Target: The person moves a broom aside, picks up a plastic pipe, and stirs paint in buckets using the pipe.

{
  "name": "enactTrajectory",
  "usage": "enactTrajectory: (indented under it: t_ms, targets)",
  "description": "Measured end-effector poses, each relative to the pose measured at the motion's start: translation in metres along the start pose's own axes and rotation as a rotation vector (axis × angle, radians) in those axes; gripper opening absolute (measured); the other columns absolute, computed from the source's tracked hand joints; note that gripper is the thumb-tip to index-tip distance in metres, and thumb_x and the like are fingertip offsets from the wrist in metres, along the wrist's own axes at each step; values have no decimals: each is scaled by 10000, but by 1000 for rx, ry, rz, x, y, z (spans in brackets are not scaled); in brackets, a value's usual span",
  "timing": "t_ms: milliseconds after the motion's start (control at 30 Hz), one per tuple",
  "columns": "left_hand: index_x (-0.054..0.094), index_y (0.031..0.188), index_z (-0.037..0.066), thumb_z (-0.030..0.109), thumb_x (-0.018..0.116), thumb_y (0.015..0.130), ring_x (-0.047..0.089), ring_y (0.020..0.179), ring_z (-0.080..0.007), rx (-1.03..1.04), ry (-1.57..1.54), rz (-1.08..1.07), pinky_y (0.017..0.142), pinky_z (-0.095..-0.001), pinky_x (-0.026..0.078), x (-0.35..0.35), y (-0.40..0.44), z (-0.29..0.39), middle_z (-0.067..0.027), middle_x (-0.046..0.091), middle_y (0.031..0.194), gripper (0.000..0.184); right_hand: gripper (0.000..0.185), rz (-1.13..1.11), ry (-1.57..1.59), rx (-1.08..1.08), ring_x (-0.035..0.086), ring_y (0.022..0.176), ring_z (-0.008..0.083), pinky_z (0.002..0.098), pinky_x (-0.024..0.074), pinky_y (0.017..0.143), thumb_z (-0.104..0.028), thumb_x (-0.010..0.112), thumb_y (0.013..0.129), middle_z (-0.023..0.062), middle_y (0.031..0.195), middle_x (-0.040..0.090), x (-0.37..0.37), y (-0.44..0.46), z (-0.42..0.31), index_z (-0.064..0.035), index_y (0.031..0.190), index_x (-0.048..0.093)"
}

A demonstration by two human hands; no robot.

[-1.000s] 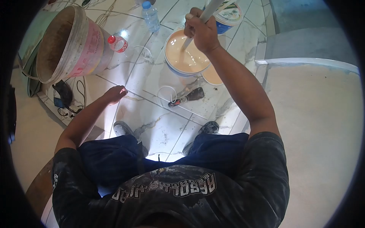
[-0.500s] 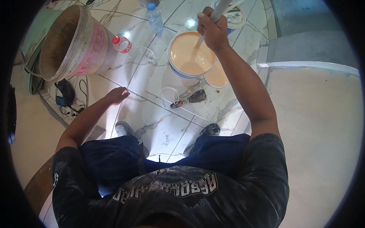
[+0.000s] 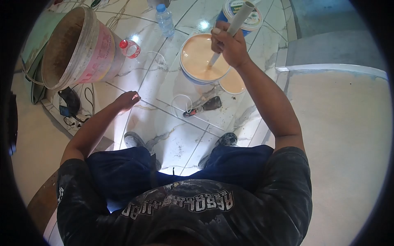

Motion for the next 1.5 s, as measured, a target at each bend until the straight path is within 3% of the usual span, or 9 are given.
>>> enactTrajectory:
  t_ms: [100,133,367,667,767,967,1167,1500]
  targets:
    - [586,1047,31,389,462,931,572,1019,-299,-2,2,0,875,-390,442,2,-2,-4,-161,609,1060,396,255,77,-174,-47,294,438,80,246,257,430,-171,472,880,-7,541,335,-19,9,-6,-91,660,372]
    - [582,1054,30,375,475,932,573,1011,-293,13,11,-3,870,-394,442,4,-3,-4,-163,605,1053,381,240,117,-102,-79,320,443,73,240,272,423,-113,517,852,-12,543,358,-25,14,-8,-81,644,403]
    - [583,1080,25,376,472,931,573,1041,-299,-31,17,-57,892,-386,440,10,-9,-9,-170,609,1093,397,235,165,-93,-194,332,442,78,246,276,422,-94,524,840,-7,538,364,-6,34,-3,-77,641,399]
    - [584,1068,23,359,492,926,575,1015,-296,10,-18,9,869,-385,444,-1,0,2,-168,606,1069,376,242,-29,73,8,342,434,91,251,269,420,-141,496,857,2,538,359,19,0,8,-83,653,378]
    - [584,1069,24,361,491,926,576,1007,-293,5,-13,1,866,-385,444,0,-1,1,-167,607,1067,378,238,-7,-2,24,338,434,90,250,271,419,-139,494,859,-2,535,346,3,-4,4,-86,662,371]
    - [589,1060,22,367,488,925,580,1010,-288,0,-6,-10,870,-383,447,7,-6,-6,-166,613,1058,384,253,122,-104,-83,331,446,83,245,277,422,-117,495,861,-7,543,354,-32,17,-7,-94,642,370]
    - [589,1062,19,368,473,929,580,1023,-295,-8,46,-50,874,-388,447,11,-11,-10,-168,613,1072,391,254,204,-181,-200,329,437,97,262,284,431,-119,473,871,1,530,332,-12,37,-8,-88,645,363]
    - [582,1061,23,371,475,932,571,1014,-294,12,-4,-19,872,-385,439,3,-1,2,-164,604,1055,386,261,3,46,-29,342,434,94,259,273,424,-155,509,854,8,530,358,15,7,10,-79,641,380]
Point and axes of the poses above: each hand's wrist, its own y-axis towards the middle knuckle, its own x-axis out of the palm, z = x × y, the point moved 9 cm from there along y, towards the middle knuckle
